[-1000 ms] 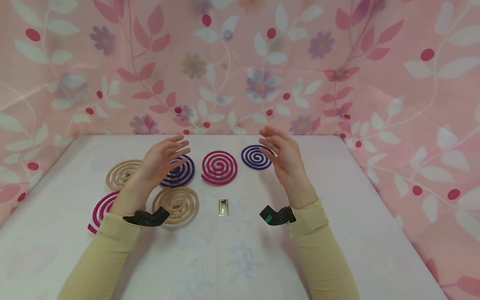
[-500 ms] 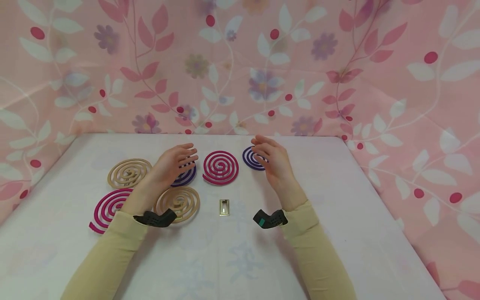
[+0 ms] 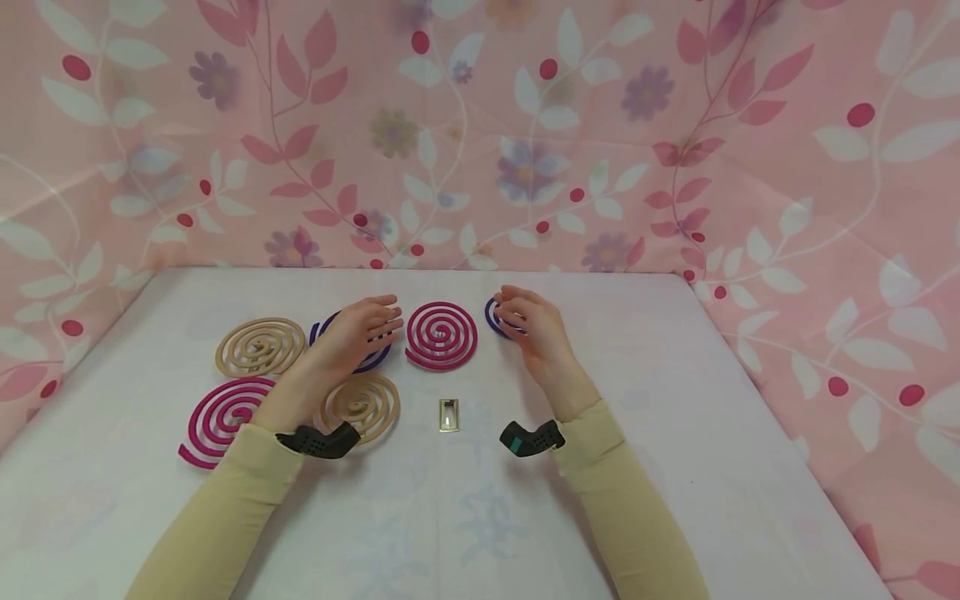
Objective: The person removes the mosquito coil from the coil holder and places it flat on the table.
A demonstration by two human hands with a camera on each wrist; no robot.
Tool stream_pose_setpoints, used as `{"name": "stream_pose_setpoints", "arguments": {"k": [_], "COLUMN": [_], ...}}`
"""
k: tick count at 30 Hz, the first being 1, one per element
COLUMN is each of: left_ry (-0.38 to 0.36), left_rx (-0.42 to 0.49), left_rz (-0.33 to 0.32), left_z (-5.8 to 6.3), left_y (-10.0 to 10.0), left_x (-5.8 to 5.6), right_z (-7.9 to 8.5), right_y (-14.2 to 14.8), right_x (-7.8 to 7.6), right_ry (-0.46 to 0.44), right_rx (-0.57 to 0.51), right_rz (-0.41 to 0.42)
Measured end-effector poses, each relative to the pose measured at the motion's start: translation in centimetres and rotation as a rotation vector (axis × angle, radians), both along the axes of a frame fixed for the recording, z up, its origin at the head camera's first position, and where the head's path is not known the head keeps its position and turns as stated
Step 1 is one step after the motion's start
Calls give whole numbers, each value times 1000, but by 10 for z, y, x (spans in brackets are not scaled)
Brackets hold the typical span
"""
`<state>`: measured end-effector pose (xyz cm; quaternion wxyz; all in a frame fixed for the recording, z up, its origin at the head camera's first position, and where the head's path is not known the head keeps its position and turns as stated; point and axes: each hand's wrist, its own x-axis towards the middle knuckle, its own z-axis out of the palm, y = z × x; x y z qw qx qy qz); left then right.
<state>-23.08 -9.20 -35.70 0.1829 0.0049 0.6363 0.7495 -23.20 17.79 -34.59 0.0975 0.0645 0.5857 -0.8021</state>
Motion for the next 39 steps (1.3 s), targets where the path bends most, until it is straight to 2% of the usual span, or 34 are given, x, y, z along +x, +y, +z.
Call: {"name": "stream_pose_setpoints", "arguments": {"k": [8,15,26,39], "left_ry": [-10,-27,-40,-63], "left_rx": [11,0,11,19], "left_rz": [-2,-12,-15,-11], "left_z": [-5,-6,-9,-14], "left_y": [3,4,7,11], "left_x": [-2,-1,-1,-1], "right_z": [-6,-14,-34,-35], "right_y": [-13,-15,-16,-21], "right_x": [4,4,-2,0], "right_ry": [-6,-53,-138,-187], "right_rx": [38,15,-15,-69], "right_rz": [13,-3,29,66]}}
